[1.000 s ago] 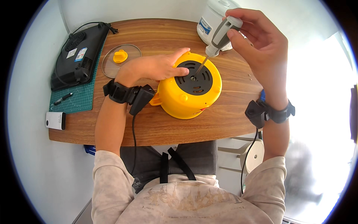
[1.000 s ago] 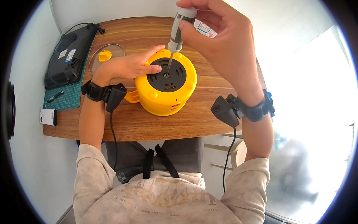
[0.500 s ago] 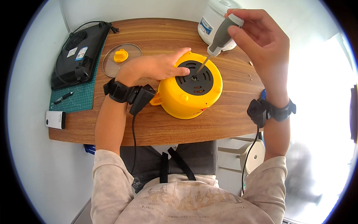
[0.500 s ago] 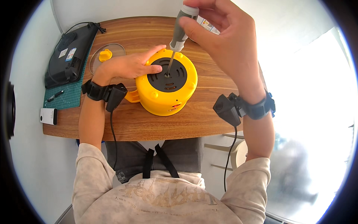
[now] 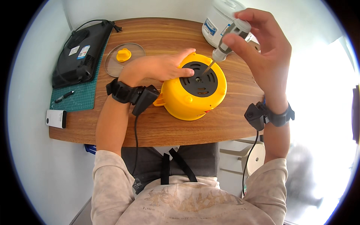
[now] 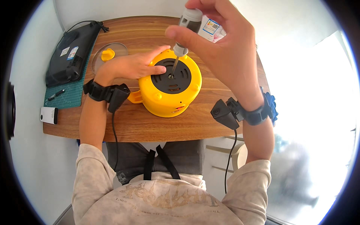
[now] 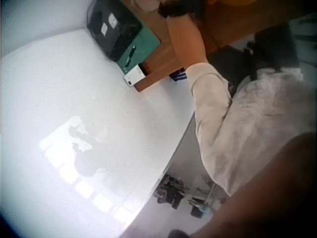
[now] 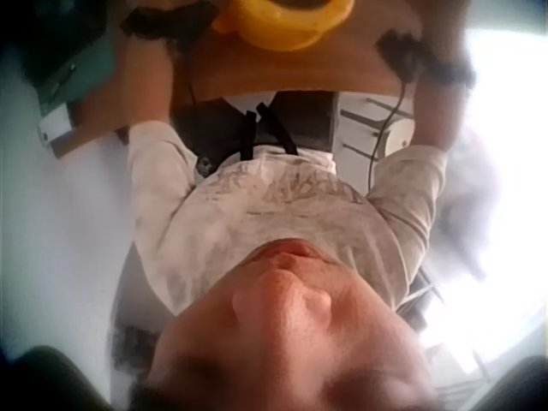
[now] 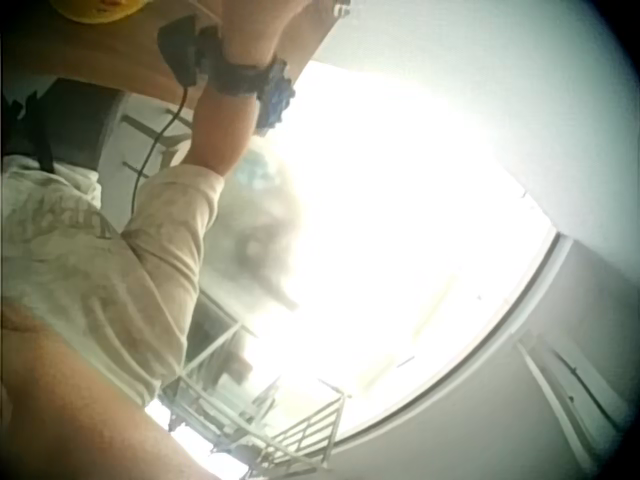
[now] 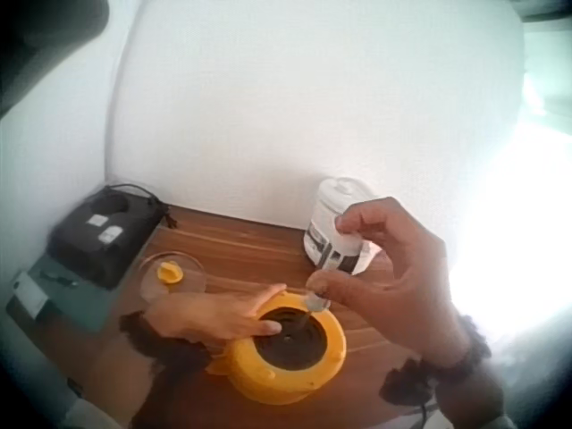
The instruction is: The person cleans a wooden table with a blue cloth, then assembles a glass lid with a yellow knob using a screwdriver. They also use the screwdriver on the bottom of a yellow appliance.
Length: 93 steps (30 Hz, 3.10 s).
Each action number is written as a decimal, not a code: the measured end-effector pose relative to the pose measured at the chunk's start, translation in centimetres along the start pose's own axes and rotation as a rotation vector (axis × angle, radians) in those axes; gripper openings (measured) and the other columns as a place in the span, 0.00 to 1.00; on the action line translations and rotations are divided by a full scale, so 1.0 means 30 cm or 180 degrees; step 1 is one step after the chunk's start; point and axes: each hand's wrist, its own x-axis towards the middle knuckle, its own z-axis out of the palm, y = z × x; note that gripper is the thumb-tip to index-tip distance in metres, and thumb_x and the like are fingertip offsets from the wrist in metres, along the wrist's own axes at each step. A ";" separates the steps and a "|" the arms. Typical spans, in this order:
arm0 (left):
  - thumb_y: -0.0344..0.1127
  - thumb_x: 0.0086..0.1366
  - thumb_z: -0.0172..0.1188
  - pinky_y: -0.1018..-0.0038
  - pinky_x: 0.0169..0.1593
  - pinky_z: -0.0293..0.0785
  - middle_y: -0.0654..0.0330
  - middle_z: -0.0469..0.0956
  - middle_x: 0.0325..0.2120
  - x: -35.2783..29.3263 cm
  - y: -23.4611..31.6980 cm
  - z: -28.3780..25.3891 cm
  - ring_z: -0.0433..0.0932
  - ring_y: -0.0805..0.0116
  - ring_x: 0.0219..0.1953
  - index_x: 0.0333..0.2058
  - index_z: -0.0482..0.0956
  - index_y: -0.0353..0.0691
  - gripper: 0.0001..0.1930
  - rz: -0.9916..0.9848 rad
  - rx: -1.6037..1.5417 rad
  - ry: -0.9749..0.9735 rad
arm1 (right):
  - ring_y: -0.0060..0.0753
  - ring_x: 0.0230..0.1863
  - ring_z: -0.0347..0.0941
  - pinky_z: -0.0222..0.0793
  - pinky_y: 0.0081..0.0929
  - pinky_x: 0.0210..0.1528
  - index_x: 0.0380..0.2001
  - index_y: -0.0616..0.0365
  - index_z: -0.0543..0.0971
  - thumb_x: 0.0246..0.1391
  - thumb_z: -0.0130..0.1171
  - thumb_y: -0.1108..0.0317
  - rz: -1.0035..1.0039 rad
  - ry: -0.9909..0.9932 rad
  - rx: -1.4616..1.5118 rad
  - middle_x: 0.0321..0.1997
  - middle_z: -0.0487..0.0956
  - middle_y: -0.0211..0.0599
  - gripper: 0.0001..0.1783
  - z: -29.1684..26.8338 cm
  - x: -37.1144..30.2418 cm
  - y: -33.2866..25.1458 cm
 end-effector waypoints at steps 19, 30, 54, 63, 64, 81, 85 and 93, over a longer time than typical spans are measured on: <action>0.54 0.71 0.55 0.67 0.66 0.62 0.44 0.66 0.64 -0.015 0.024 -0.014 0.67 0.51 0.65 0.73 0.45 0.42 0.42 -0.0145 -0.0202 -0.0084 | 0.30 0.53 0.76 0.74 0.29 0.59 0.49 0.60 0.76 0.54 0.66 0.78 0.1173 -0.0055 0.0569 0.47 0.79 0.35 0.18 -0.024 0.004 -0.039; 0.56 0.71 0.54 0.65 0.67 0.61 0.42 0.65 0.65 -0.015 0.030 -0.019 0.67 0.50 0.66 0.73 0.45 0.42 0.42 -0.0165 -0.0204 -0.0144 | 0.36 0.52 0.81 0.79 0.32 0.53 0.54 0.51 0.77 0.55 0.68 0.69 0.0908 -0.0148 -0.0033 0.48 0.83 0.43 0.23 -0.013 -0.011 -0.024; 0.59 0.71 0.52 0.65 0.66 0.63 0.42 0.66 0.64 -0.017 0.034 -0.023 0.68 0.50 0.65 0.73 0.43 0.44 0.43 -0.0214 -0.0151 -0.0183 | 0.34 0.49 0.82 0.79 0.30 0.52 0.59 0.50 0.77 0.58 0.67 0.68 0.1584 0.0043 0.0280 0.47 0.83 0.44 0.25 -0.037 -0.043 -0.011; 0.59 0.71 0.52 0.65 0.66 0.63 0.42 0.66 0.65 -0.021 0.036 -0.024 0.68 0.50 0.65 0.74 0.42 0.43 0.44 -0.0165 -0.0170 -0.0185 | 0.35 0.50 0.81 0.77 0.31 0.55 0.59 0.53 0.76 0.58 0.66 0.71 0.1736 0.0041 0.0238 0.50 0.82 0.46 0.25 -0.038 -0.048 -0.021; 0.59 0.71 0.52 0.64 0.66 0.63 0.42 0.66 0.65 -0.020 0.037 -0.024 0.68 0.50 0.65 0.74 0.42 0.44 0.43 -0.0209 -0.0165 -0.0200 | 0.35 0.50 0.81 0.77 0.32 0.55 0.59 0.54 0.76 0.58 0.66 0.71 0.1726 0.0035 0.0250 0.50 0.82 0.46 0.25 -0.040 -0.050 -0.018; 0.56 0.72 0.52 0.62 0.66 0.63 0.41 0.65 0.65 -0.019 0.053 -0.028 0.67 0.48 0.66 0.74 0.42 0.47 0.42 -0.0340 -0.0139 -0.0239 | 0.36 0.52 0.80 0.77 0.32 0.56 0.60 0.55 0.74 0.58 0.66 0.72 0.1804 0.0163 0.0319 0.49 0.82 0.45 0.26 -0.055 -0.080 0.008; 0.55 0.72 0.52 0.62 0.66 0.63 0.41 0.66 0.64 -0.026 0.062 -0.033 0.67 0.48 0.65 0.74 0.42 0.48 0.41 -0.0369 -0.0170 -0.0266 | 0.34 0.50 0.82 0.80 0.31 0.53 0.59 0.52 0.76 0.56 0.68 0.71 0.1670 0.0161 0.0074 0.46 0.83 0.44 0.26 -0.032 -0.066 -0.025; 0.55 0.72 0.53 0.62 0.67 0.61 0.41 0.66 0.65 -0.020 0.050 -0.026 0.66 0.48 0.66 0.74 0.42 0.47 0.42 -0.0301 -0.0235 -0.0231 | 0.32 0.46 0.83 0.84 0.29 0.47 0.55 0.50 0.80 0.48 0.73 0.73 0.0971 -0.0005 -0.0071 0.47 0.84 0.40 0.28 0.018 -0.013 -0.099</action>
